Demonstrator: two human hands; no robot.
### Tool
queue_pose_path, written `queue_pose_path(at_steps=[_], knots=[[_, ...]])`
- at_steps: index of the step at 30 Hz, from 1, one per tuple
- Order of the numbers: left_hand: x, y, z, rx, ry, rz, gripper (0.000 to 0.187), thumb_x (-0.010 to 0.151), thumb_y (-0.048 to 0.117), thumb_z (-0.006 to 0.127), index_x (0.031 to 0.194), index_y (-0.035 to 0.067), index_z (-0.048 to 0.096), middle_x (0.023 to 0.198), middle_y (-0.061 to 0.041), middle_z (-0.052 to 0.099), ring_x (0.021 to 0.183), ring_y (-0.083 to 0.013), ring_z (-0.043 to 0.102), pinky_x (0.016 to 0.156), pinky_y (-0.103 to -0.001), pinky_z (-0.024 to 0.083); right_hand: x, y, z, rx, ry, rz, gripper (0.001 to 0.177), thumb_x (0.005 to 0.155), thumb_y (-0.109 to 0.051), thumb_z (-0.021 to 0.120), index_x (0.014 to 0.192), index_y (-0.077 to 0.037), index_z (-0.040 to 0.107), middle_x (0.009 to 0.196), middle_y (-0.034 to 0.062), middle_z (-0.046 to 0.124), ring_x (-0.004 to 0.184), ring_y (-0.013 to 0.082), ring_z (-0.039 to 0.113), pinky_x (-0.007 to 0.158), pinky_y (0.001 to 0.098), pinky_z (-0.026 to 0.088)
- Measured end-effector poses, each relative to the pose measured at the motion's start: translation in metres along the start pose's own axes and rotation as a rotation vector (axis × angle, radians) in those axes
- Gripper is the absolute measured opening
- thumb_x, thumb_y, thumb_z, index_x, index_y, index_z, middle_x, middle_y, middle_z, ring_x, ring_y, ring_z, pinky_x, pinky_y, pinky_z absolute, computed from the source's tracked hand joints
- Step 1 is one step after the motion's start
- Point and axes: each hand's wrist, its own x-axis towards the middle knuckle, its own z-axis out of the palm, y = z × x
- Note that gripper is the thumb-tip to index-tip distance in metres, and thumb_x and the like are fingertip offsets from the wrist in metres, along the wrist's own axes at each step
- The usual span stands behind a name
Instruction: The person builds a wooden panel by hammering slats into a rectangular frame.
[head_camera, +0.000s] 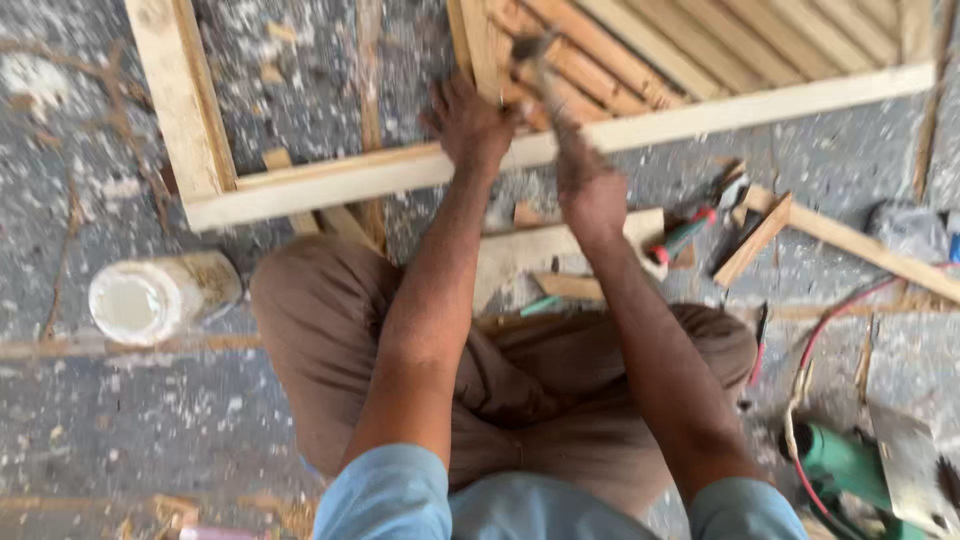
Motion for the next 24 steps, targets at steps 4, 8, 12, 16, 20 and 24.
queue_pose_path(at_steps=[4,8,12,16,20,24], knots=[[0.002,0.007,-0.008,0.045,-0.076,-0.049,0.127,0.067,0.066,0.087,0.155,0.002,0.019,0.163,-0.019,0.026,0.154,-0.0382,0.012,0.123,-0.067,0.002,0.009,0.002,-0.004,0.061,-0.155,0.235,0.053,0.096,-0.014,0.075,0.147,-0.017,0.059,0.095,0.0191,0.075,0.068,0.0320,0.075,0.059,0.0426,0.062],[0.002,0.002,-0.003,0.003,0.021,0.008,0.124,0.070,0.065,0.086,0.154,0.001,0.023,0.161,-0.021,0.031,0.155,-0.0397,0.016,0.123,-0.068,0.006,-0.005,-0.002,-0.004,0.194,0.041,0.171,0.049,0.102,-0.013,0.073,0.148,-0.016,0.057,0.111,0.0171,0.076,0.074,0.0286,0.078,0.060,0.0416,0.065],[0.003,0.006,-0.006,-0.001,0.024,0.011,0.121,0.070,0.063,0.087,0.154,0.001,0.026,0.161,-0.019,0.034,0.155,-0.0401,0.017,0.122,-0.070,0.007,0.008,0.001,-0.007,-0.009,-0.245,0.206,0.055,0.094,-0.014,0.075,0.147,-0.019,0.061,0.098,0.0206,0.075,0.070,0.0336,0.076,0.066,0.0468,0.064],[0.009,-0.003,0.007,0.007,0.061,0.030,0.127,0.067,0.065,0.089,0.150,-0.004,0.022,0.159,-0.024,0.029,0.151,-0.0415,0.016,0.120,-0.070,0.006,-0.002,-0.003,-0.010,0.124,-0.053,0.183,0.050,0.101,-0.017,0.073,0.148,-0.019,0.056,0.104,0.0200,0.076,0.071,0.0324,0.076,0.060,0.0467,0.063],[0.008,0.004,-0.002,-0.006,0.045,0.012,0.121,0.071,0.061,0.088,0.153,0.001,0.024,0.161,-0.021,0.031,0.154,-0.0404,0.016,0.122,-0.071,0.007,0.007,-0.010,-0.013,0.044,-0.161,0.189,0.055,0.096,-0.013,0.072,0.148,-0.019,0.057,0.101,0.0202,0.077,0.065,0.0357,0.073,0.060,0.0493,0.061],[0.004,0.008,-0.010,-0.030,0.010,-0.008,0.125,0.068,0.062,0.089,0.154,0.002,0.022,0.162,-0.020,0.029,0.154,-0.0409,0.015,0.121,-0.071,0.006,0.014,-0.015,-0.031,0.047,-0.261,0.308,0.053,0.100,-0.017,0.068,0.151,-0.023,0.053,0.095,0.0205,0.074,0.057,0.0309,0.073,0.052,0.0435,0.062]])
